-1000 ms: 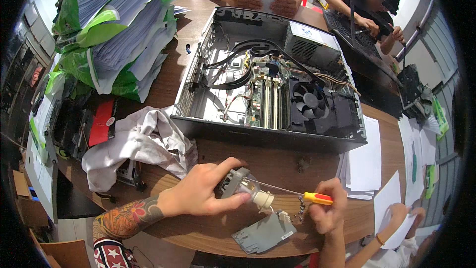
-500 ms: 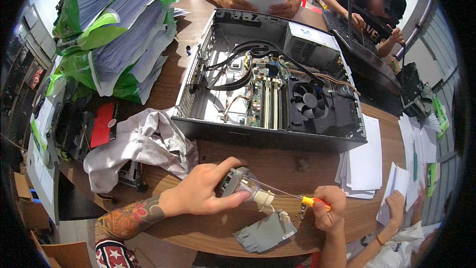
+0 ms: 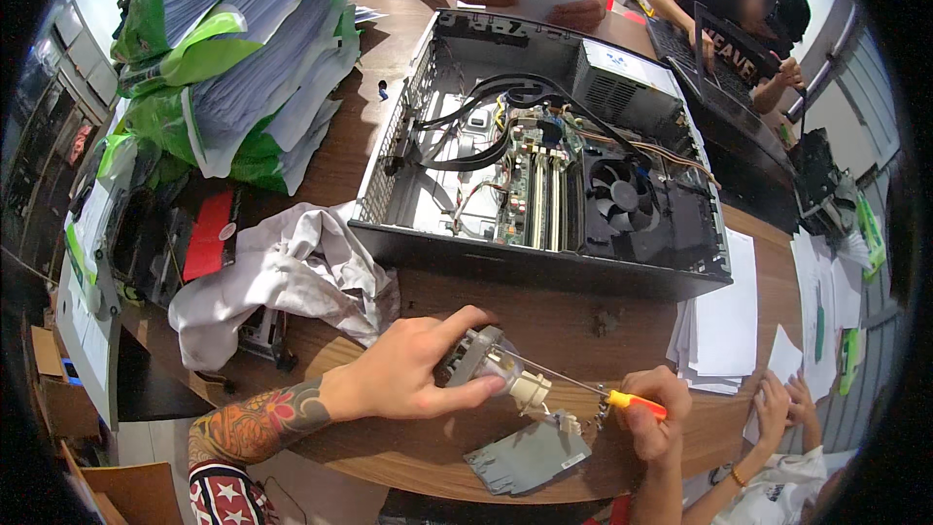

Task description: The person disassembles a small component housing, removing screws with a screwdriver and separating its casing parts by hand.

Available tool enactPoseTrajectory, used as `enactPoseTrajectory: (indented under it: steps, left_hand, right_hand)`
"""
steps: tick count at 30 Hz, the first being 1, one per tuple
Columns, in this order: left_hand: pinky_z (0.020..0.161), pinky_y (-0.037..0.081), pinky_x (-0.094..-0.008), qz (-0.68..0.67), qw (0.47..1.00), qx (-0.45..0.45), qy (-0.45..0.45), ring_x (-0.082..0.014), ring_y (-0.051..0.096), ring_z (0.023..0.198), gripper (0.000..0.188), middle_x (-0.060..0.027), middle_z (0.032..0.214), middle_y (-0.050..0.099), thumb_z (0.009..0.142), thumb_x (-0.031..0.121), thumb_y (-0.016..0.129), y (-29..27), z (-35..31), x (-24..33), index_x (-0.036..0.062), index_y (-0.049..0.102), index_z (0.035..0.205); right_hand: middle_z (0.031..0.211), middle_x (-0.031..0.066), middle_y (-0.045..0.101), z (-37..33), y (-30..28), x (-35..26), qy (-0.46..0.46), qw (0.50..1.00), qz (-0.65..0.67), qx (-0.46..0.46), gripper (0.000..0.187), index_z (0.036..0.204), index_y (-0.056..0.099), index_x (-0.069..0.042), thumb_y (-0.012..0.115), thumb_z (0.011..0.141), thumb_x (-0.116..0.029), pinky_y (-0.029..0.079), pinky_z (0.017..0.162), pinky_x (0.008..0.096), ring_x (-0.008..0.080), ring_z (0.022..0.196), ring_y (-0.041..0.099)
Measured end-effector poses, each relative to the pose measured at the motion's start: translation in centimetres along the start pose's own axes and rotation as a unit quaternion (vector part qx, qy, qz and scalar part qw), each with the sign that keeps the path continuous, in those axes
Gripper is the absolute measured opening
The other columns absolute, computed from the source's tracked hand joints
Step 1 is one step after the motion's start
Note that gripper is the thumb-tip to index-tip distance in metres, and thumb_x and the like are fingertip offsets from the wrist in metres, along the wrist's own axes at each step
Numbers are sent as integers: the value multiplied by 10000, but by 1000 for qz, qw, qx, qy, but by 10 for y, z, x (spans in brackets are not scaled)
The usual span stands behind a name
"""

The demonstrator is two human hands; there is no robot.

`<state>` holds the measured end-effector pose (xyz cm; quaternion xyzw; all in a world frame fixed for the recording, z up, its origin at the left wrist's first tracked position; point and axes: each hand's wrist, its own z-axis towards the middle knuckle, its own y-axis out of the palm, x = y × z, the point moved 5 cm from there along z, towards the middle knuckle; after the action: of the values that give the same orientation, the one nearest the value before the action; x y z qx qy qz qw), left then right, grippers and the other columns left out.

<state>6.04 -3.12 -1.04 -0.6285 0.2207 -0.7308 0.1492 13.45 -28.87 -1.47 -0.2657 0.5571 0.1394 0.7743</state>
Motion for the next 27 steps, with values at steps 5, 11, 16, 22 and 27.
enactPoseTrajectory:
  steps: [5, 11, 16, 22, 27]
  left_hand:
    - [622, 496, -396, 14, 1000, 6, 18, -360, 639, 700, 528, -188, 769, 633, 800, 401, 676, 2, 1, 2, 18, 515, 1126]
    - [615, 494, -403, 21, 1000, 12, 16, -368, 636, 686, 534, -198, 741, 626, 801, 412, 670, 0, -3, -1, 17, 514, 1125]
    - [601, 489, -418, 13, 1000, 11, 6, -382, 625, 658, 540, -209, 713, 618, 799, 420, 668, 3, -2, -2, 11, 512, 1116]
    - [598, 488, -429, 25, 999, 13, 16, -387, 624, 659, 543, -214, 707, 616, 797, 425, 667, 3, -2, -3, 12, 515, 1116]
    - [597, 492, -425, 30, 999, 17, 18, -385, 628, 664, 542, -216, 709, 618, 795, 431, 666, 2, -1, 0, 16, 521, 1112]
  right_hand:
    - [556, 63, 523, 5, -4, 2, 15, 997, -58, -38, 284, 669, 535, -36, 597, 820, -269, 381, 467, 295, 216, 451, 502]
    - [698, 90, 546, 2, 7, -7, -27, 999, 26, -6, 309, 924, 441, -2, 645, 779, -183, 369, 515, 256, 113, 566, 458]
    - [622, 43, 460, -3, 3, 2, 8, 998, 57, 12, 345, 795, 436, -35, 600, 869, -331, 300, 468, 232, 96, 526, 412]
    - [570, 97, 493, 5, -3, 1, -30, 994, -98, -28, 359, 690, 513, -13, 518, 882, -316, 351, 470, 306, 211, 470, 477]
    - [648, 100, 519, 1, 4, -10, -53, 999, 13, 2, 367, 840, 497, 7, 572, 848, -352, 368, 504, 288, 161, 535, 479]
